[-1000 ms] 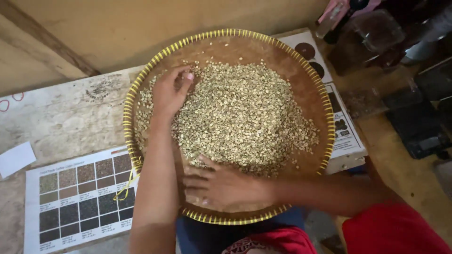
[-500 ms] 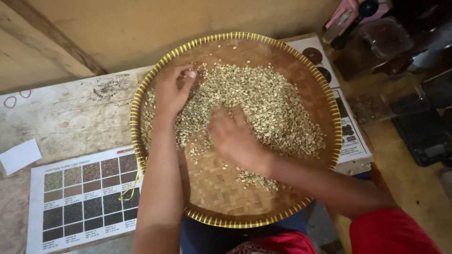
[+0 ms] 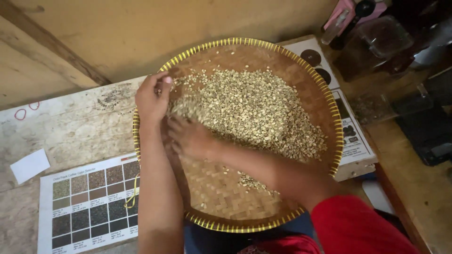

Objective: Sort green coffee beans in a woven tray to remove defects by hand

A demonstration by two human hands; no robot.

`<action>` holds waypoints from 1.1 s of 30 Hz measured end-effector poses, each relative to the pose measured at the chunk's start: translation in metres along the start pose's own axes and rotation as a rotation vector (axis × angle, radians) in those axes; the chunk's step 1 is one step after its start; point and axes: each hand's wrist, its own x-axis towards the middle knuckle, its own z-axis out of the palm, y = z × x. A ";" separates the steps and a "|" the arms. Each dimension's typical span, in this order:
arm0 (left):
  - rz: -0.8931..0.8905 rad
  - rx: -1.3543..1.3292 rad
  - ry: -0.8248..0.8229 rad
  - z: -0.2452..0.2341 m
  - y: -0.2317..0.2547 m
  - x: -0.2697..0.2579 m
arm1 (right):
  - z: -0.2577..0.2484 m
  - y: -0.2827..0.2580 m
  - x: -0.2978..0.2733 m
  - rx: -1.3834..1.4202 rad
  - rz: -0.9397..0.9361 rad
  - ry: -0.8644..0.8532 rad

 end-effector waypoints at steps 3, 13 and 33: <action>0.065 -0.028 -0.007 -0.003 0.005 0.000 | -0.052 0.024 0.004 0.131 0.164 -0.249; 0.039 -0.036 0.013 0.005 0.001 -0.001 | -0.114 0.081 -0.080 -0.025 0.318 -0.240; 0.508 -0.271 -0.444 0.104 0.153 -0.047 | -0.175 0.111 -0.151 0.347 0.415 0.480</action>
